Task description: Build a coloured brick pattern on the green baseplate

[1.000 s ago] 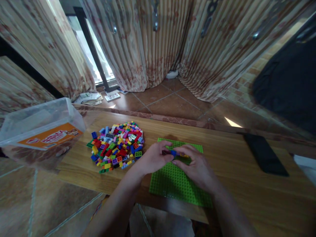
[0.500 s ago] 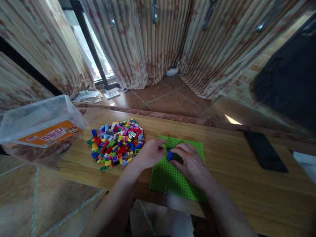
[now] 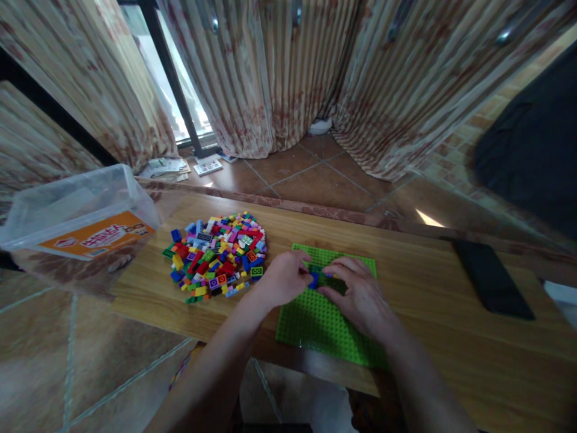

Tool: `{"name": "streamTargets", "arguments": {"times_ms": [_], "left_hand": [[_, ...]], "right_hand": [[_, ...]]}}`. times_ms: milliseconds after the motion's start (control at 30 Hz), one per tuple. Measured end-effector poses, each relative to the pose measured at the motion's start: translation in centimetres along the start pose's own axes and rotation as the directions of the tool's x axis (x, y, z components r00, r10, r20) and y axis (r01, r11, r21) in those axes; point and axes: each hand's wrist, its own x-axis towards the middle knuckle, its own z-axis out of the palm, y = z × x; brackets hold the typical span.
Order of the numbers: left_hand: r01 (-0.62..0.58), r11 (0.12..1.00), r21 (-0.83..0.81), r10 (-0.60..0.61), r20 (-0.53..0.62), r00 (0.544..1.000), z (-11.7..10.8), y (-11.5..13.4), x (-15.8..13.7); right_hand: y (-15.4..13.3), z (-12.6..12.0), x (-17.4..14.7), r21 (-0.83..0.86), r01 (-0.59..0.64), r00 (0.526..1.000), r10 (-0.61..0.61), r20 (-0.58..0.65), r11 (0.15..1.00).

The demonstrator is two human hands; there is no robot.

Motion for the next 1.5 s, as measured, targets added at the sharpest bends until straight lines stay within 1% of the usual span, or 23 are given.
{"name": "streamTargets", "arguments": {"times_ms": [333,600,767,933,1067,1200,1367,1500], "left_hand": [[0.042,0.997,0.065,-0.039,-0.049,0.998,0.8,0.0,0.2],[0.082,0.993,0.08,-0.078,-0.053,0.996,0.7,0.2,0.5],[0.094,0.987,0.133,-0.087,-0.063,0.994,0.7,0.1,1.0],[0.102,0.978,0.183,-0.097,-0.037,0.995,0.5,0.2,1.5],[0.095,0.975,0.2,-0.092,-0.025,0.995,0.2,0.2,1.9],[0.107,0.975,0.196,-0.104,-0.028,0.994,0.3,-0.1,2.0],[0.106,0.979,0.174,-0.094,-0.077,0.993,0.9,-0.5,1.5],[0.085,0.988,0.126,-0.075,-0.082,0.994,0.9,-0.5,1.1]], "right_hand": [[0.4,-0.1,0.0,-0.011,-0.045,0.998,0.045,0.038,0.999],[0.7,0.0,-0.1,-0.011,-0.036,0.999,0.037,0.032,0.999],[0.4,0.1,0.1,-0.01,-0.049,0.999,0.049,0.021,0.999],[0.0,0.5,0.5,-0.011,-0.067,0.997,0.068,0.046,0.998],[-0.2,0.9,0.9,-0.023,-0.094,0.995,0.095,0.042,0.995],[-0.3,1.3,1.0,-0.007,-0.125,0.991,0.125,0.039,0.992],[-0.5,1.6,0.8,0.005,-0.162,0.986,0.161,0.036,0.987],[-0.6,1.7,0.6,0.021,-0.168,0.986,0.168,0.02,0.986]]}}
